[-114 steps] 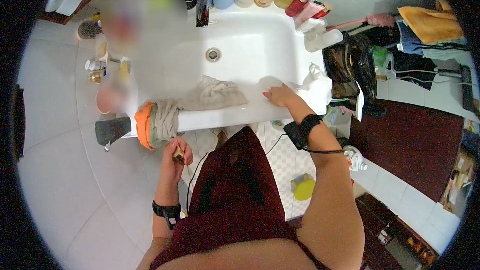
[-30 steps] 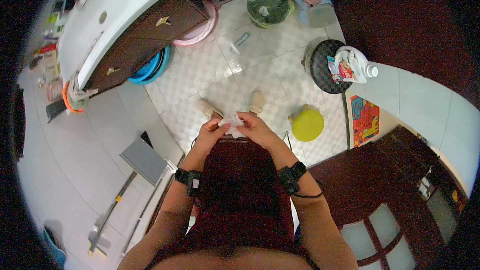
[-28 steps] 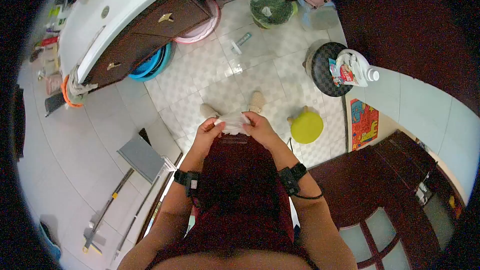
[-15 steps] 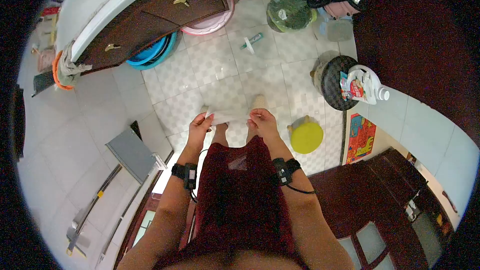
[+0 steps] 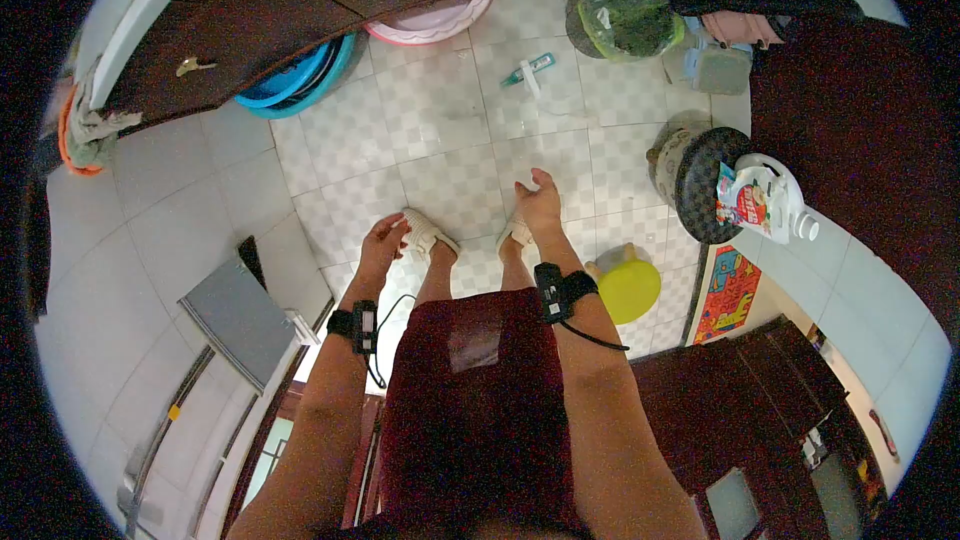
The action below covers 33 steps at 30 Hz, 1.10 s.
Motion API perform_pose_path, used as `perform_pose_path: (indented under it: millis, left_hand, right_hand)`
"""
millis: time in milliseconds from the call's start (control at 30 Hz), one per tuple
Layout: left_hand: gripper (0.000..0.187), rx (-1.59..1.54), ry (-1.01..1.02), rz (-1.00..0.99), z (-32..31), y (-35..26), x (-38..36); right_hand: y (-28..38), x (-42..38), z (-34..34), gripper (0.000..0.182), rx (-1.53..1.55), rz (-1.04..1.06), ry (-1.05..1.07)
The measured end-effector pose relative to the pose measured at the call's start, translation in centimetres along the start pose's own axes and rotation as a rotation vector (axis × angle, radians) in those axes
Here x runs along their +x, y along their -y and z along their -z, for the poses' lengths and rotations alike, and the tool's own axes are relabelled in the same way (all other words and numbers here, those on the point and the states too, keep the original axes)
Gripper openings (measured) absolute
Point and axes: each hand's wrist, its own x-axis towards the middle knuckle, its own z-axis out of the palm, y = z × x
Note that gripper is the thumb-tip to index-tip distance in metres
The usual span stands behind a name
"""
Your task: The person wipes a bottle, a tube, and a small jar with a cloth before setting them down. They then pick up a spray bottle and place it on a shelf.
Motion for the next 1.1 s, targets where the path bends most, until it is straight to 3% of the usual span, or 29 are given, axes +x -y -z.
perform_pose_path:
  millis: [133, 233, 267, 333, 433, 467, 567, 600, 667, 767, 800, 1100]
  left_hand:
    - [0.030, -0.040, 0.035, 0.068, -0.5, 2.0, -1.2]
    - [0.034, -0.066, 0.085, 0.074, -1.8, 2.3, -2.2]
    - [0.023, -0.148, 0.055, 0.102, -2.5, 2.2, -2.5]
    - [0.023, -0.159, 0.077, 0.118, -3.0, 3.7, -2.1]
    - [0.027, -0.185, 0.108, 0.109, -4.0, 4.0, -2.2]
    - [0.029, -0.176, 0.110, 0.098, -4.2, 4.3, -2.3]
    - [0.031, -0.126, 0.104, 0.139, -4.5, 3.8, -2.4]
    - [0.031, -0.121, 0.095, 0.150, -4.6, 3.6, -2.6]
    - [0.030, -0.129, 0.085, 0.149, -4.7, 3.2, -3.0]
    - [0.029, -0.182, 0.083, 0.123, -4.7, 1.9, -3.9]
    - [0.027, -0.210, 0.086, 0.127, -4.8, 1.1, -4.4]
    - [0.023, -0.203, 0.158, -0.015, -5.7, -8.2, -11.8]
  right_hand:
    - [4.8, 2.3, 1.6, 0.062, -0.091, 0.076, -0.138]
    - [4.0, 8.7, 1.3, 0.069, -0.340, 0.383, -0.346]
    - [4.2, 10.3, 1.1, 0.071, -0.393, 0.393, -0.360]
    - [7.7, 11.5, 0.7, 0.074, -0.498, 0.406, -0.381]
    - [9.1, 14.9, -0.6, 0.076, -0.516, 0.340, -0.243]
    - [8.0, 16.8, -1.4, 0.063, -0.616, 0.389, -0.276]
    - [7.8, 18.4, -2.0, 0.044, -0.686, 0.187, -0.094]
    - [7.5, 18.4, -2.1, 0.039, -0.693, 0.214, -0.129]
    - [7.1, 17.6, -1.8, 0.029, -0.707, 0.270, -0.204]
    - [9.1, 14.5, 0.6, 0.027, -0.600, 0.304, -0.201]
    - [9.8, 12.7, 1.7, 0.027, -0.524, 0.395, -0.218]
    - [20.4, -7.0, 15.0, 0.027, -0.297, 0.466, -0.233]
